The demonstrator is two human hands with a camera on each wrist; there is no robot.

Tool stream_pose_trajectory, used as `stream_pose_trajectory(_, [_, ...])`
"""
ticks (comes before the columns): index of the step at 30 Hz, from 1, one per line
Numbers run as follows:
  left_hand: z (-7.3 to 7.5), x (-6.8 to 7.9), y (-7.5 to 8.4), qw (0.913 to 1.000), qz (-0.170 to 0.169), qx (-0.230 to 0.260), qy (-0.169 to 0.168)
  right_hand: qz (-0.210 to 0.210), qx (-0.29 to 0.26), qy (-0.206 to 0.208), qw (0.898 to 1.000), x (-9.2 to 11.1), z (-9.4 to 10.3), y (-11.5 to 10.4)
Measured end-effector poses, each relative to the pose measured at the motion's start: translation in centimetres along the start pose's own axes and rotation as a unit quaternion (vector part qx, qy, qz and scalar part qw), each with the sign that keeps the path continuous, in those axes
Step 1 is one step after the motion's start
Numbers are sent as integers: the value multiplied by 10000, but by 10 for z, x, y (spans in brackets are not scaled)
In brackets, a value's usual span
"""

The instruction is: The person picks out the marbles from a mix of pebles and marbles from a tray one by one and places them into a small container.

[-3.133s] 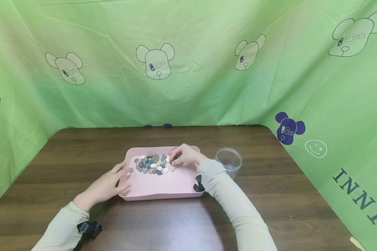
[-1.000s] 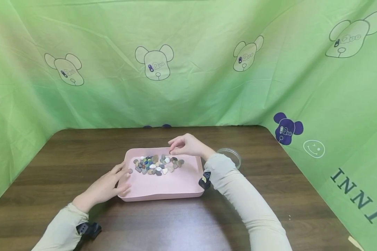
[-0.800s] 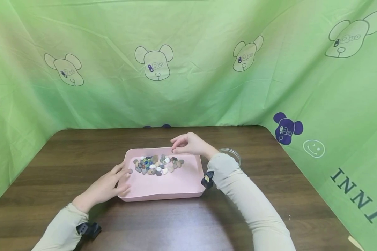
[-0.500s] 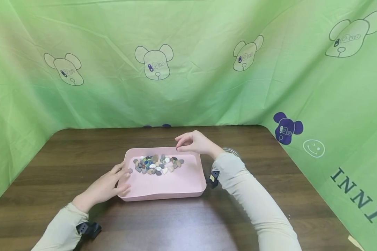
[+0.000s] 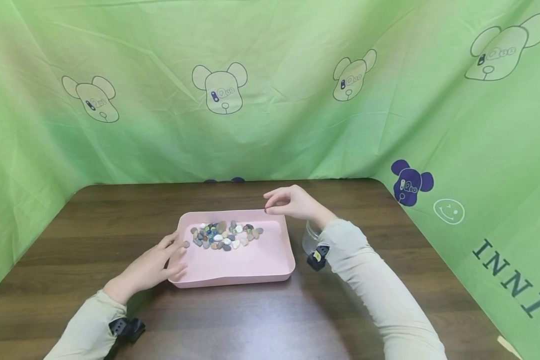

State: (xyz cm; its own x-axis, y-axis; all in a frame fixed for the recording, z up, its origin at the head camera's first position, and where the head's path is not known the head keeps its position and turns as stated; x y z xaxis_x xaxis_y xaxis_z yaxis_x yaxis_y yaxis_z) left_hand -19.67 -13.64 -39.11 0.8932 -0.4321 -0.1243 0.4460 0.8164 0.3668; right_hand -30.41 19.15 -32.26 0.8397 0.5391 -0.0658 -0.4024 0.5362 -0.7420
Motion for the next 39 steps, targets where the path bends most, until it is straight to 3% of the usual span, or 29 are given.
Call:
stream_pose_trajectory(13, [0, 0, 0, 10000, 11, -12, -19, -314, -119, 166, 9993, 20, 13, 14])
stream_pose_trajectory(32, [0, 0, 0, 10000, -29, -48, 14, -320, 344, 613, 9970, 50, 27, 27])
stream_pose_trajectory(39, [-1, 0, -1, 10000, -16, -42, 9, -346, 169, 785, 9962, 61, 33, 31])
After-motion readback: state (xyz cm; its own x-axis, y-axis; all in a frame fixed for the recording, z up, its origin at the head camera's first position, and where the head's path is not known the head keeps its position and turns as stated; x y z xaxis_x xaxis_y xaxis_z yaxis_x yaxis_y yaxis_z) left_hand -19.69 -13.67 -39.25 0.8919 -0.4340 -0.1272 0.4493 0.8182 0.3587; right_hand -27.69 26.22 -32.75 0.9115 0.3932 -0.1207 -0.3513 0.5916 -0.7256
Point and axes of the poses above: each hand's wrist, its own x-axis away from the middle knuckle, its own z-axis out of the back of the hand, y = z × x, the point moved 3 cm from there along -x, towards the middle knuckle, and after that the axes turned 2 degrees about -z, right-handed, at the moved point
